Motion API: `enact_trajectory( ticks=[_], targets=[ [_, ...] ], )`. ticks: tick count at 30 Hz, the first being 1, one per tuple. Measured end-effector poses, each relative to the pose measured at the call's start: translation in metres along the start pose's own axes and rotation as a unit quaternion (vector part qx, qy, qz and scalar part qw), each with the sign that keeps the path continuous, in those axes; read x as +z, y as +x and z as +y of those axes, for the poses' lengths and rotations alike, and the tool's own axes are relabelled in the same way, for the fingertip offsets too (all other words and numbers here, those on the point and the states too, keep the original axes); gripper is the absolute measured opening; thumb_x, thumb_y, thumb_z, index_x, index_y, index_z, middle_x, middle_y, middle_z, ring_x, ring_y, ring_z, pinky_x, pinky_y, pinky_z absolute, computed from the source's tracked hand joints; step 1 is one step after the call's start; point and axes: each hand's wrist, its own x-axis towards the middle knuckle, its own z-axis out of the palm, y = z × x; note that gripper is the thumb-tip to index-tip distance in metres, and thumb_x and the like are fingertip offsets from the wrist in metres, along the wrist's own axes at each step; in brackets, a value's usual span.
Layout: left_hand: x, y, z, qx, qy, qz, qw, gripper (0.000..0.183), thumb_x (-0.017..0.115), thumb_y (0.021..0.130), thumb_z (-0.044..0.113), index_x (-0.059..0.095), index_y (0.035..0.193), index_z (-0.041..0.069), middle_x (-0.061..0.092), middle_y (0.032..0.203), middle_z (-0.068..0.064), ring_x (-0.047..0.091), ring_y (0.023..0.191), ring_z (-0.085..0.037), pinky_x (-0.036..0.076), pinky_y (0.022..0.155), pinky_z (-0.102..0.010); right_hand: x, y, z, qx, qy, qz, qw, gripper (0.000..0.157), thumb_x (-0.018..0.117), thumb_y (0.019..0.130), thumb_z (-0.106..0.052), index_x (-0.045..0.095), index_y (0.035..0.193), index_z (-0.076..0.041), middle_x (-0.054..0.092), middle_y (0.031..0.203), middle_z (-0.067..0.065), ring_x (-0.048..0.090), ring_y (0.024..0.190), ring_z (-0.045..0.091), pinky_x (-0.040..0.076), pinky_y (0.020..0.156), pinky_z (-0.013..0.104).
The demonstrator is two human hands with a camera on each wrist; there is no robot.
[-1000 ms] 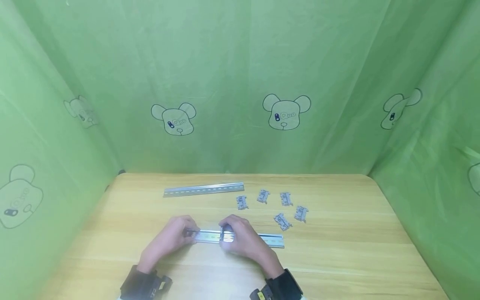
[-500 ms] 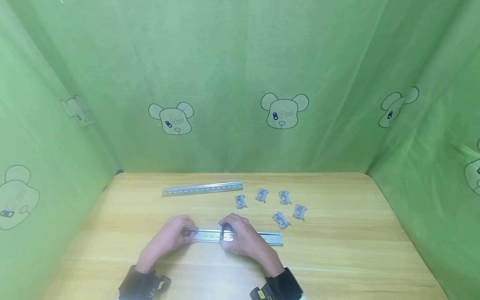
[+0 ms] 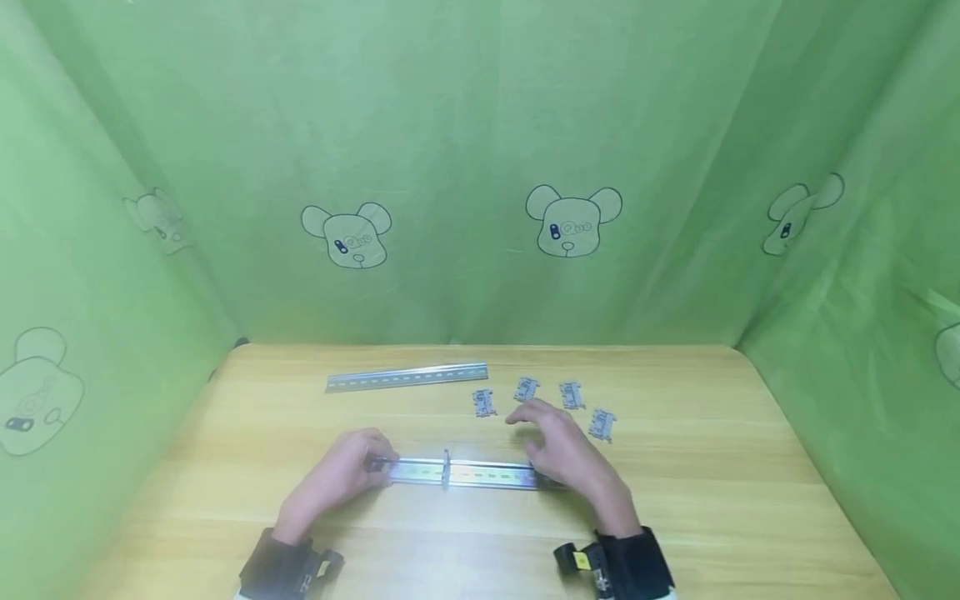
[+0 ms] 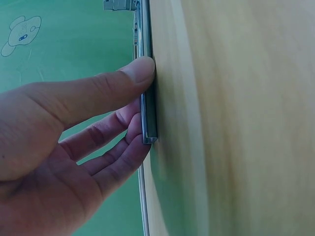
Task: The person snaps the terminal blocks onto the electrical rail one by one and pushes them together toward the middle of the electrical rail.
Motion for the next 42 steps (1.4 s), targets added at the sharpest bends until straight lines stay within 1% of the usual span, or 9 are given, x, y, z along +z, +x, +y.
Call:
enact_trajectory(
  ticks=[5, 12, 15, 21, 27, 31, 35, 39, 42],
  targets=[
    [0.0, 0.001, 0.002, -0.002, -0.006, -0.006, 1.0, 0.031, 0.085, 0.07, 0.013, 0.078, 0.099, 0.006, 0.071, 0.098, -0.006, 0.066, 0.09, -0.023, 0.057, 0.084, -0.04, -0.013, -0.011, 0.021, -0.007, -0.066, -0.032, 0.997, 0.049, 0.063, 0.071, 0.018, 0.068, 0.114, -0.003, 0.063, 0.121, 0.014, 0.057, 0.113, 0.035, 0.048, 0.097, 0.055],
    [0.002, 0.0, 0.0, 0.004, -0.005, -0.005, 1.0, 0.032, 0.086, 0.069, 0.014, 0.078, 0.099, 0.006, 0.071, 0.097, -0.005, 0.066, 0.089, -0.022, 0.058, 0.083, -0.039, -0.019, -0.022, 0.036, -0.021, -0.115, -0.074, 0.99, 0.058, 0.057, 0.064, 0.028, 0.068, 0.114, 0.001, 0.062, 0.117, 0.016, 0.058, 0.11, 0.037, 0.048, 0.097, 0.055],
    [0.004, -0.001, -0.001, 0.005, -0.002, -0.005, 1.0, 0.032, 0.086, 0.069, 0.015, 0.078, 0.099, 0.006, 0.072, 0.097, -0.005, 0.066, 0.089, -0.022, 0.058, 0.084, -0.04, -0.019, -0.025, 0.04, -0.027, -0.129, -0.079, 0.988, 0.055, 0.057, 0.066, 0.027, 0.067, 0.115, 0.003, 0.062, 0.116, 0.015, 0.058, 0.11, 0.036, 0.049, 0.097, 0.054],
    [0.005, -0.001, 0.0, 0.005, -0.006, -0.003, 1.0, 0.032, 0.085, 0.07, 0.015, 0.077, 0.099, 0.006, 0.072, 0.097, -0.003, 0.066, 0.09, -0.021, 0.057, 0.084, -0.04, -0.02, -0.027, 0.045, -0.034, -0.148, -0.074, 0.986, 0.055, 0.057, 0.068, 0.027, 0.064, 0.12, 0.008, 0.059, 0.124, 0.023, 0.054, 0.116, 0.041, 0.044, 0.1, 0.057],
    [0.004, -0.001, -0.002, -0.001, -0.005, -0.003, 1.0, 0.031, 0.085, 0.07, 0.016, 0.077, 0.099, 0.008, 0.071, 0.097, -0.001, 0.066, 0.09, -0.02, 0.058, 0.084, -0.039, -0.025, -0.022, 0.044, -0.022, -0.159, -0.079, 0.984, 0.05, 0.061, 0.069, 0.025, 0.065, 0.117, 0.009, 0.057, 0.124, 0.025, 0.053, 0.117, 0.043, 0.045, 0.1, 0.057],
    [0.004, -0.001, -0.003, -0.002, -0.005, -0.002, 1.0, 0.032, 0.085, 0.07, 0.016, 0.078, 0.1, 0.008, 0.071, 0.097, -0.001, 0.066, 0.09, -0.02, 0.058, 0.084, -0.038, -0.03, -0.02, 0.042, -0.017, -0.148, -0.058, 0.987, 0.052, 0.073, 0.067, 0.012, 0.064, 0.118, 0.008, 0.057, 0.122, 0.026, 0.056, 0.111, 0.042, 0.05, 0.095, 0.055],
    [0.004, -0.001, -0.004, 0.001, -0.001, 0.0, 1.0, 0.032, 0.085, 0.07, 0.017, 0.077, 0.1, 0.008, 0.071, 0.097, -0.001, 0.066, 0.09, -0.019, 0.058, 0.084, -0.037, -0.033, -0.022, 0.041, -0.018, -0.105, -0.006, 0.994, 0.058, 0.08, 0.067, -0.002, 0.062, 0.122, 0.007, 0.059, 0.116, 0.017, 0.061, 0.101, 0.033, 0.057, 0.087, 0.048],
    [0.004, 0.0, -0.005, 0.0, 0.004, 0.0, 1.0, 0.032, 0.085, 0.07, 0.018, 0.078, 0.1, 0.009, 0.071, 0.098, 0.0, 0.066, 0.09, -0.019, 0.058, 0.085, -0.037, -0.033, -0.026, 0.041, -0.023, -0.039, 0.038, 0.998, 0.056, 0.081, 0.068, -0.002, 0.062, 0.12, 0.005, 0.062, 0.113, 0.013, 0.064, 0.099, 0.032, 0.058, 0.085, 0.047],
    [0.003, 0.001, -0.005, 0.004, 0.002, 0.001, 1.0, 0.032, 0.085, 0.07, 0.017, 0.078, 0.1, 0.009, 0.071, 0.097, 0.0, 0.066, 0.089, -0.019, 0.058, 0.084, -0.037, -0.034, -0.031, 0.042, -0.022, -0.012, 0.045, 0.999, 0.056, 0.082, 0.067, 0.0, 0.062, 0.118, 0.004, 0.064, 0.113, 0.013, 0.065, 0.1, 0.032, 0.056, 0.087, 0.048]
  ],
)
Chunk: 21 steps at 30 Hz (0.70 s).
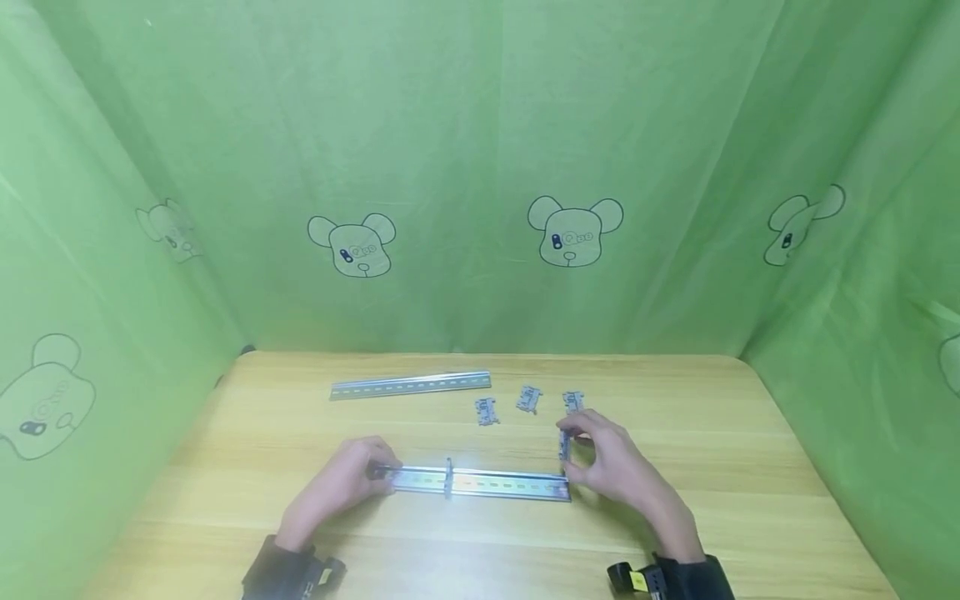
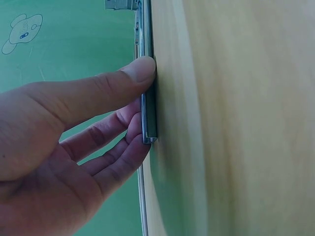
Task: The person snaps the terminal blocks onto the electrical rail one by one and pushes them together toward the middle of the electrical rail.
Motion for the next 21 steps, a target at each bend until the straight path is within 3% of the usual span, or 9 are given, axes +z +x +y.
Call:
enact_trajectory(
  ticks=[4, 12, 21],
  targets=[
    [0.0, -0.001, 0.001, -0.003, -0.003, -0.001, 1.0, 0.032, 0.086, 0.07, 0.016, 0.078, 0.099, 0.008, 0.071, 0.096, -0.001, 0.066, 0.089, -0.018, 0.058, 0.083, -0.037, -0.001, -0.009, -0.001, 0.017, 0.009, -0.016, 1.0, 0.055, 0.083, 0.065, -0.002, 0.063, 0.116, 0.003, 0.067, 0.111, 0.012, 0.066, 0.099, 0.03, 0.056, 0.088, 0.049],
    [0.0, 0.0, 0.001, -0.008, -0.011, -0.004, 0.9999, 0.031, 0.085, 0.071, 0.015, 0.078, 0.099, 0.008, 0.071, 0.098, -0.002, 0.066, 0.09, -0.02, 0.058, 0.085, -0.037, -0.008, -0.021, -0.001, 0.07, 0.068, -0.09, 0.991, 0.055, 0.083, 0.066, -0.005, 0.063, 0.116, 0.0, 0.067, 0.11, 0.011, 0.065, 0.102, 0.031, 0.053, 0.092, 0.049],
    [0.0, 0.0, 0.001, -0.013, -0.011, -0.007, 0.9998, 0.031, 0.085, 0.071, 0.015, 0.078, 0.099, 0.008, 0.071, 0.098, -0.002, 0.066, 0.09, -0.02, 0.058, 0.083, -0.036, -0.008, -0.024, 0.002, 0.076, 0.087, -0.12, 0.986, 0.055, 0.084, 0.065, -0.004, 0.061, 0.115, 0.0, 0.065, 0.112, 0.012, 0.064, 0.103, 0.029, 0.054, 0.093, 0.044]
  ],
)
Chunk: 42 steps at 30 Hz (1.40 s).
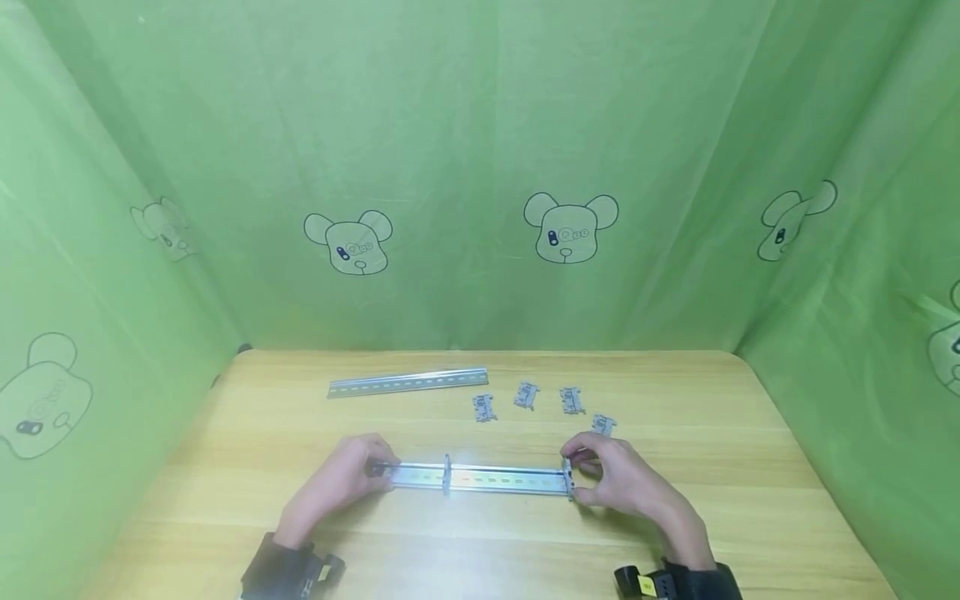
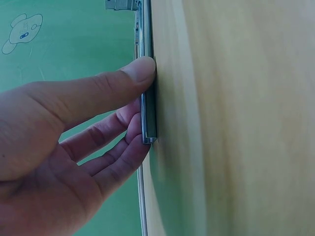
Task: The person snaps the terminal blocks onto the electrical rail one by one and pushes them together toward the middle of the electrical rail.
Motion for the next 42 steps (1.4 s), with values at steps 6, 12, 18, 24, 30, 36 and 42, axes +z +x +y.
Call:
enact_trajectory(
  ticks=[6, 12, 18, 24, 30, 36, 42],
  targets=[
    [0.0, 0.0, -0.001, 0.001, -0.002, 0.001, 1.0, 0.031, 0.085, 0.07, 0.015, 0.078, 0.099, 0.008, 0.071, 0.098, -0.002, 0.066, 0.09, -0.02, 0.058, 0.083, -0.037, 0.001, 0.001, 0.0, 0.005, 0.0, -0.002, 1.0, 0.055, 0.084, 0.065, -0.005, 0.062, 0.115, -0.001, 0.065, 0.113, 0.012, 0.064, 0.104, 0.03, 0.053, 0.093, 0.044],
    [-0.001, 0.0, 0.0, 0.007, -0.002, 0.006, 1.0, 0.031, 0.086, 0.069, 0.014, 0.078, 0.098, 0.008, 0.071, 0.097, -0.003, 0.066, 0.089, -0.021, 0.058, 0.083, -0.038, -0.001, 0.0, -0.002, 0.017, -0.001, -0.002, 1.0, 0.055, 0.085, 0.065, -0.005, 0.062, 0.115, -0.002, 0.066, 0.113, 0.011, 0.064, 0.104, 0.03, 0.053, 0.093, 0.044],
    [0.0, 0.001, 0.001, 0.009, -0.003, 0.009, 0.9999, 0.031, 0.086, 0.069, 0.012, 0.078, 0.098, 0.007, 0.071, 0.096, -0.004, 0.066, 0.088, -0.02, 0.059, 0.081, -0.037, -0.003, -0.001, -0.001, 0.022, -0.009, 0.004, 1.0, 0.055, 0.085, 0.064, -0.007, 0.062, 0.114, -0.003, 0.066, 0.113, 0.012, 0.065, 0.104, 0.031, 0.053, 0.093, 0.047],
    [-0.003, 0.001, 0.003, 0.009, -0.003, 0.003, 1.0, 0.03, 0.085, 0.069, 0.013, 0.078, 0.098, 0.007, 0.071, 0.097, -0.004, 0.066, 0.089, -0.022, 0.058, 0.082, -0.038, 0.001, 0.001, -0.001, 0.015, 0.007, -0.005, 1.0, 0.056, 0.085, 0.066, -0.008, 0.061, 0.115, -0.001, 0.065, 0.114, 0.014, 0.064, 0.105, 0.031, 0.053, 0.093, 0.045],
    [-0.002, 0.002, 0.003, 0.005, 0.001, 0.0, 1.0, 0.03, 0.085, 0.07, 0.014, 0.078, 0.099, 0.008, 0.071, 0.097, -0.003, 0.066, 0.089, -0.02, 0.058, 0.082, -0.037, 0.013, 0.008, -0.007, -0.006, 0.003, -0.001, 1.0, 0.054, 0.084, 0.067, -0.007, 0.061, 0.115, 0.001, 0.066, 0.112, 0.014, 0.066, 0.102, 0.028, 0.055, 0.091, 0.041],
    [-0.002, 0.002, 0.001, -0.001, 0.004, -0.001, 1.0, 0.031, 0.085, 0.07, 0.016, 0.079, 0.099, 0.009, 0.071, 0.097, -0.001, 0.066, 0.09, -0.019, 0.058, 0.083, -0.036, 0.033, 0.019, -0.018, -0.032, -0.022, 0.021, 0.999, 0.052, 0.084, 0.066, -0.007, 0.063, 0.114, -0.002, 0.068, 0.107, 0.008, 0.065, 0.096, 0.022, 0.058, 0.086, 0.042],
    [-0.002, 0.001, 0.001, 0.002, 0.004, 0.003, 1.0, 0.031, 0.086, 0.069, 0.015, 0.078, 0.099, 0.008, 0.071, 0.097, -0.002, 0.066, 0.09, -0.02, 0.058, 0.084, -0.037, 0.057, 0.033, -0.032, -0.057, -0.03, 0.041, 0.997, 0.054, 0.083, 0.066, -0.009, 0.063, 0.116, -0.004, 0.067, 0.111, 0.007, 0.064, 0.1, 0.021, 0.056, 0.09, 0.041]
  ],
)
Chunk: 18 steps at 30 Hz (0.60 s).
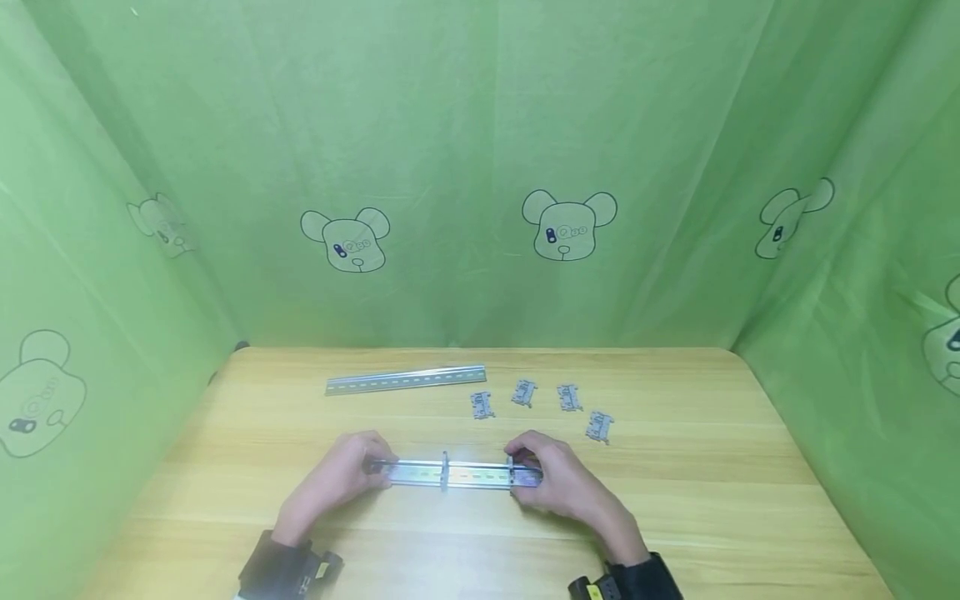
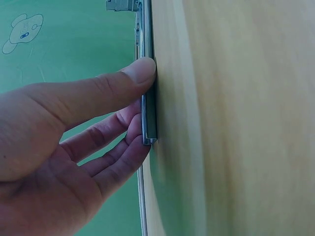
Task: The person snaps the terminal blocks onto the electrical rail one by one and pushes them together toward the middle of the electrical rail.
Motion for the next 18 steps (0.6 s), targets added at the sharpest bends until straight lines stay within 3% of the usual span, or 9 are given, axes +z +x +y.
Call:
enact_trajectory(
  ticks=[18],
  targets=[
    [0.0, 0.0, 0.001, -0.002, -0.01, -0.001, 0.9999, 0.03, 0.086, 0.069, 0.013, 0.078, 0.098, 0.007, 0.07, 0.097, -0.003, 0.066, 0.089, -0.021, 0.058, 0.081, -0.037, 0.04, 0.028, -0.027, -0.03, 0.027, 0.02, 0.999, 0.054, 0.083, 0.068, -0.011, 0.065, 0.118, -0.003, 0.068, 0.111, 0.006, 0.064, 0.1, 0.019, 0.056, 0.09, 0.036]
  ],
)
